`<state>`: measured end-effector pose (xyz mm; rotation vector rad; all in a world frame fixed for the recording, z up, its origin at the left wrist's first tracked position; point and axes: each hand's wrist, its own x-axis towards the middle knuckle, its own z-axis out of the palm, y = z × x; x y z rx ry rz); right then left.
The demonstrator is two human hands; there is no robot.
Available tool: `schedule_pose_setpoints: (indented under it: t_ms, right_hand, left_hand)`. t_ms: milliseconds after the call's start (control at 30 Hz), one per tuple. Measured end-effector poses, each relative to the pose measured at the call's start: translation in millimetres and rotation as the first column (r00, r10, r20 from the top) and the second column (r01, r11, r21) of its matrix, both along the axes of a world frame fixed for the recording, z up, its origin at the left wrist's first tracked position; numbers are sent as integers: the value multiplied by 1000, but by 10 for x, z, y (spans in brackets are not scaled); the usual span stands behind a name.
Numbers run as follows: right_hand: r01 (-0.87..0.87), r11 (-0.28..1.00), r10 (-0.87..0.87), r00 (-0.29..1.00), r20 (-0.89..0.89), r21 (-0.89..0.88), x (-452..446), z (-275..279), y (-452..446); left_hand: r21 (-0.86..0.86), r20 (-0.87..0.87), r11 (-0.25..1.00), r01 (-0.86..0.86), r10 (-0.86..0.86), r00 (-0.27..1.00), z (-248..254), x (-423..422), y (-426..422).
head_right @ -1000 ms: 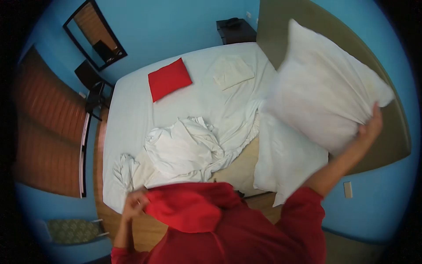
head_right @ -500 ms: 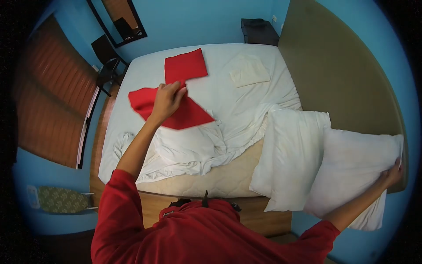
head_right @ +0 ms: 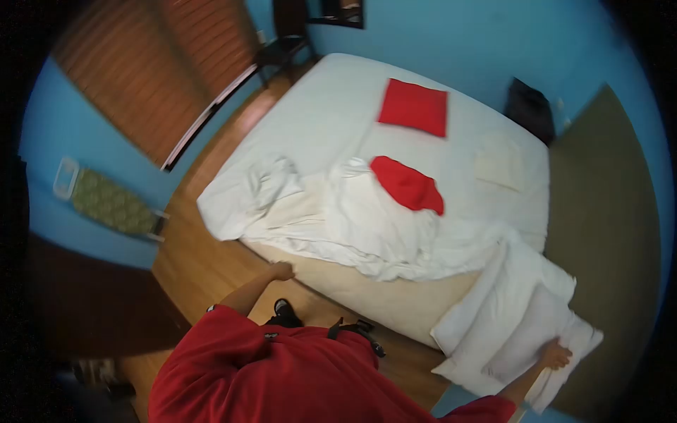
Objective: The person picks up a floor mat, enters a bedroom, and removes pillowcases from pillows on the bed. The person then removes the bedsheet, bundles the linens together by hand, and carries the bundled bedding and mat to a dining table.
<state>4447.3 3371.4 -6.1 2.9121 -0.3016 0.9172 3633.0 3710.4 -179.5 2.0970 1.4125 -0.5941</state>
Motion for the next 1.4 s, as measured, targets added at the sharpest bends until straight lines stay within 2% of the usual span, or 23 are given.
schedule_pose_setpoints:
  t_ms: [33, 67, 133, 200, 233, 267, 300, 367, 400, 433, 467, 500, 567, 700, 767, 833, 1000, 1067, 1133, 1200, 1267, 1367, 1400]
  right_hand:
    - [-65, 997, 66, 998, 17, -46, -349, 212, 269]
    - [-123, 988, 126, 991, 33, -92, -625, 320, 540]
    - [-511, 860, 511, 859, 13, 4, -921, -126, 1096]
    - [-844, 530, 844, 534, 43, 82, -1353, -1075, 1749]
    - [-907, 402, 893, 359, -273, 124, -2090, -1241, 2129]
    - [-924, 222, 869, 42, -493, 313, -2856, -1459, 2507]
    - [-872, 96, 851, -178, -495, 480, -3663, -1637, 2772]
    - [-584, -19, 708, -581, -402, 811, -5404, -1878, 3319]
    - [-452, 92, 640, -656, -400, 887, -6422, -1520, 3494]
    - [-509, 3, 470, -759, -451, 861, -6958, -1828, 3750]
    - [-516, -193, 319, -838, -444, 835, -7604, -1750, 3948]
    - [-457, -238, 236, -883, -405, 857, -8197, -1659, 4128]
    - [-428, -343, 146, -904, -403, 836, -9153, -1722, 4529]
    - [-309, -518, 84, -946, -312, 798, -10696, -1814, 5330]
    - [-307, -604, 101, -945, -311, 736, -11328, -1968, 5711]
    - [-405, -558, 184, -912, -368, 725, -11922, -2094, 6014]
    - [-530, -578, 295, -844, -447, 620, -13053, -2821, 6819]
    - [-620, -704, 459, -769, -445, 346, -13319, -3079, 6944]
    - [-657, -671, 361, -694, -622, 344, -13407, -3298, 7055]
    - [-633, -463, 283, -769, -573, 620, -13472, -3330, 7179]
    - [-543, -475, 331, -839, -431, 692, -13407, -3341, 7234]
    - [-772, -34, 206, -626, -752, 634, -13482, -3145, 7431]
    - [-773, 84, 204, -605, -770, 629, -13469, -3130, 7495]
  left_hand:
    - [-77, 97, 993, -86, 93, 991, -507, -777, -177]
    - [-43, -2, 958, -284, 284, 959, -343, -1315, -478]
    - [2, -113, 792, -611, 607, 787, -364, -2323, -1048]
    - [-66, -179, 516, -854, 836, 519, -327, -3019, -1484]
    - [-153, -227, 384, -911, 883, 411, -347, -3321, -1669]
    - [-141, -152, 367, -919, 910, 387, -390, -3561, -1795]
    - [-136, -80, 355, -925, 927, 368, -485, -3742, -1994]
    - [-293, 140, 165, -942, 982, 129, -796, -4103, -2350]
    - [-313, 213, 163, -936, 972, 99, -923, -4193, -2525]
    - [-323, 280, 167, -931, 957, 74, -959, -4275, -2647]
    - [-410, 287, 75, -909, 957, -51, -710, -4281, -2721]
    - [-490, 291, -12, -872, 940, -176, -390, -4232, -2701]
    - [-562, 315, -59, -825, 907, -279, -300, -4289, -2863]
    - [-538, 149, -341, -771, 861, -486, -292, -4423, -3187]
    - [-578, 224, -295, -761, 839, -495, -445, -4509, -3422]
    - [-397, 243, -93, -913, 949, -202, -1060, -4628, -3787]
    - [-466, 30, -319, -825, 927, -375, -598, -5552, -2882]
    - [-438, 27, -352, -827, 915, -403, -466, -6098, -2273]
    - [-409, 45, -358, -839, 911, -411, -265, -6713, -1666]
    - [-388, 114, -351, -852, 899, -422, -72, -7396, -1075]
    - [-381, 222, -330, -864, 874, -432, 110, -8042, -500]
    - [-551, 401, -246, -797, 759, -512, 179, -8902, 306]
    - [-825, 219, -271, -496, 656, -722, 96, -9177, 615]
